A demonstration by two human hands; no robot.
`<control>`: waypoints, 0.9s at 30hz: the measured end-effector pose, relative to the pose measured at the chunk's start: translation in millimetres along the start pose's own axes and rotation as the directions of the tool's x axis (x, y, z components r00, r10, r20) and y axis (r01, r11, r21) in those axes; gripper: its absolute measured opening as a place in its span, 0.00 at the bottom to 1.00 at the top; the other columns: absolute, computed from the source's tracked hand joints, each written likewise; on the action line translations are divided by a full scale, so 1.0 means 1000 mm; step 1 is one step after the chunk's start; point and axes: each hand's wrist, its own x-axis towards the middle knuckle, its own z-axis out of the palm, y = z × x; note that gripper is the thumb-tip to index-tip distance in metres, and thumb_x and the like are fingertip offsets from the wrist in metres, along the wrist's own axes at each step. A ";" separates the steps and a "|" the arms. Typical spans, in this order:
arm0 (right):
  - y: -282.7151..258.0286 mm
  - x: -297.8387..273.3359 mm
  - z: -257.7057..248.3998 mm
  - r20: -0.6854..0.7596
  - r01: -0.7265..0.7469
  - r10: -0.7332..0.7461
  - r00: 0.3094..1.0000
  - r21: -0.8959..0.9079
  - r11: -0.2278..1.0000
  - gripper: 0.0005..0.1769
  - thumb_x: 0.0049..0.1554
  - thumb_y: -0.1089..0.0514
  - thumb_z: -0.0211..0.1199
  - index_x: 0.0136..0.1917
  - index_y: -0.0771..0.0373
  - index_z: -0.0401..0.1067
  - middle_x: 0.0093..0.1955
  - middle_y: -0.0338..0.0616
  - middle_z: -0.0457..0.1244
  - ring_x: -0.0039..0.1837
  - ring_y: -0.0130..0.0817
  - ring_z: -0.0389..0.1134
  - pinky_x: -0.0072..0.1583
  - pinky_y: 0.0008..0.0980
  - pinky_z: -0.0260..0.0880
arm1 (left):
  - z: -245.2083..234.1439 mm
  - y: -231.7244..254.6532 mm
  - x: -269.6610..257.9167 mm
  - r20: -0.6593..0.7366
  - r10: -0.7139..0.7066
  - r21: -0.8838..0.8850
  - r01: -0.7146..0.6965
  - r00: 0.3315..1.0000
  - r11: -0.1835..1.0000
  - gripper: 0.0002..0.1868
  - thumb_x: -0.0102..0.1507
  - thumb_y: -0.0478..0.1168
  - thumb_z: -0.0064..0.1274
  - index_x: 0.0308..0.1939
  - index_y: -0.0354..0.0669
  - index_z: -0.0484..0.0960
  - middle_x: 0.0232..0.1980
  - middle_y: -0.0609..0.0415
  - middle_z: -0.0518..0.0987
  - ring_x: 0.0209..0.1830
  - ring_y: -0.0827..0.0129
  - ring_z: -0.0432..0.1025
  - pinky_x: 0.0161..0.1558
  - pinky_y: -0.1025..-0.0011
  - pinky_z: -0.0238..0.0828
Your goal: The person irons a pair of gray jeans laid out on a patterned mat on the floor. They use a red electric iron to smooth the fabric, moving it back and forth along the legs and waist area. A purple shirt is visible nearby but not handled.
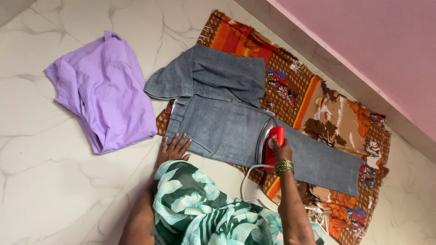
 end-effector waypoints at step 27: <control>0.052 0.015 -0.018 -0.083 -0.049 0.054 0.995 0.068 0.996 0.30 0.59 0.36 0.63 0.53 0.67 0.72 0.33 0.48 0.67 0.32 0.38 0.70 0.38 0.39 0.71 | -0.005 0.000 0.001 0.010 -0.009 -0.013 0.010 1.000 1.000 0.33 0.70 0.60 0.34 0.78 0.58 0.59 0.82 0.55 0.54 0.83 0.59 0.42 0.78 0.42 0.29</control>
